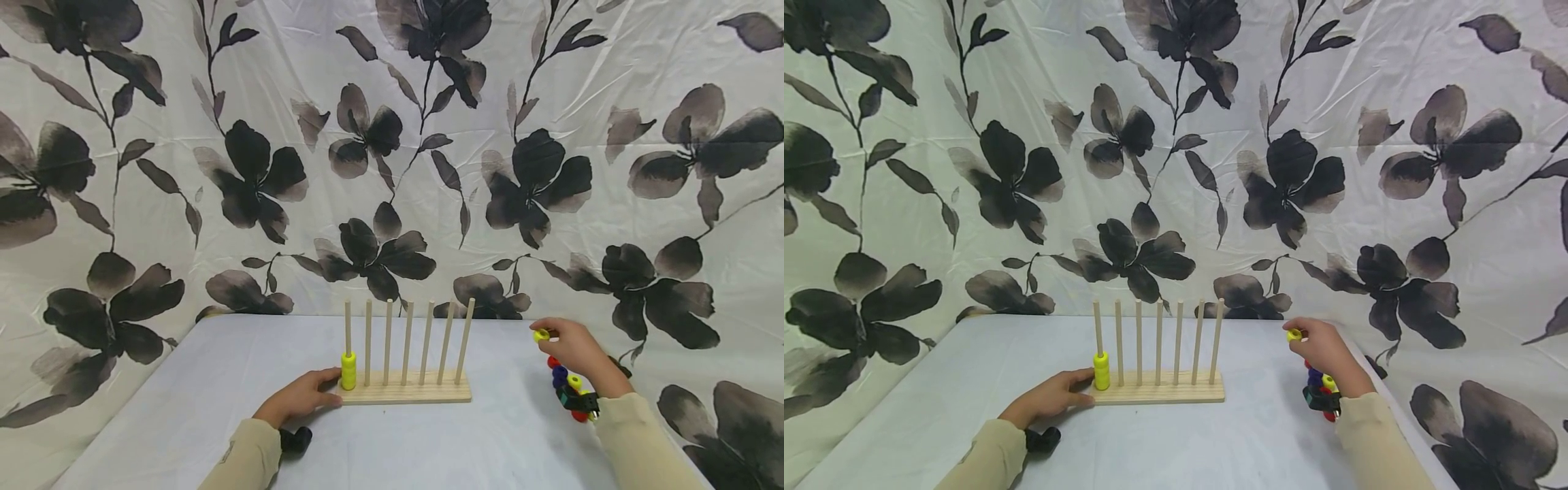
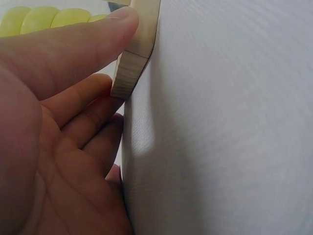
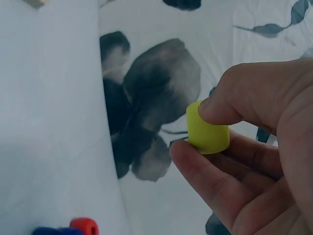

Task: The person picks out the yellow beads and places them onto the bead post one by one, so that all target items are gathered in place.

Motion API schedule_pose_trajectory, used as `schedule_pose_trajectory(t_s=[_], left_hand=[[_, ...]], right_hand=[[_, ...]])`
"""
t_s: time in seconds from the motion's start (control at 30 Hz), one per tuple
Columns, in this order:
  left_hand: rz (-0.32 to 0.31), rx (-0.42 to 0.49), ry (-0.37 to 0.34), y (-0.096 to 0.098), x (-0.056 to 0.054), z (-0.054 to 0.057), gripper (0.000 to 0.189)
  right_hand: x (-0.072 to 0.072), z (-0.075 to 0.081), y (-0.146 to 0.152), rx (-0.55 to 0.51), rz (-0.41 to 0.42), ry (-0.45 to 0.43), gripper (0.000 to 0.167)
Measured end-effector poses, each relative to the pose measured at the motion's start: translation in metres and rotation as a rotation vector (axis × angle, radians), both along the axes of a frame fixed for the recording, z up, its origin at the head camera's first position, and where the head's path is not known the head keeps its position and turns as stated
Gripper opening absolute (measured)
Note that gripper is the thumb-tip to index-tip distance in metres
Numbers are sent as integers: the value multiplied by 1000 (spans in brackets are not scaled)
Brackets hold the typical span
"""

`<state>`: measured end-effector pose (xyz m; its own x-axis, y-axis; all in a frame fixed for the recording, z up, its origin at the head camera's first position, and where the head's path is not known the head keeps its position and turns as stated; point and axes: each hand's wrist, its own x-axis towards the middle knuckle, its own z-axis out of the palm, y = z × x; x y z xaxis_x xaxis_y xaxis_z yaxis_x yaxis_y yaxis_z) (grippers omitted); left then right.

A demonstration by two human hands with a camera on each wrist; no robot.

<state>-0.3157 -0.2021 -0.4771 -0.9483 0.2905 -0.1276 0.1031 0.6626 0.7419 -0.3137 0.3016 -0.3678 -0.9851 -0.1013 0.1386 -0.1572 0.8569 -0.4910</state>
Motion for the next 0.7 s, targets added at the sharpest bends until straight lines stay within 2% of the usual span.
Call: schedule_pose_trajectory(t_s=[0.7], left_hand=[[17, -21, -5, -1, 0, -1, 71]], right_hand=[[17, 39, -44, -39, 131, 150, 28]])
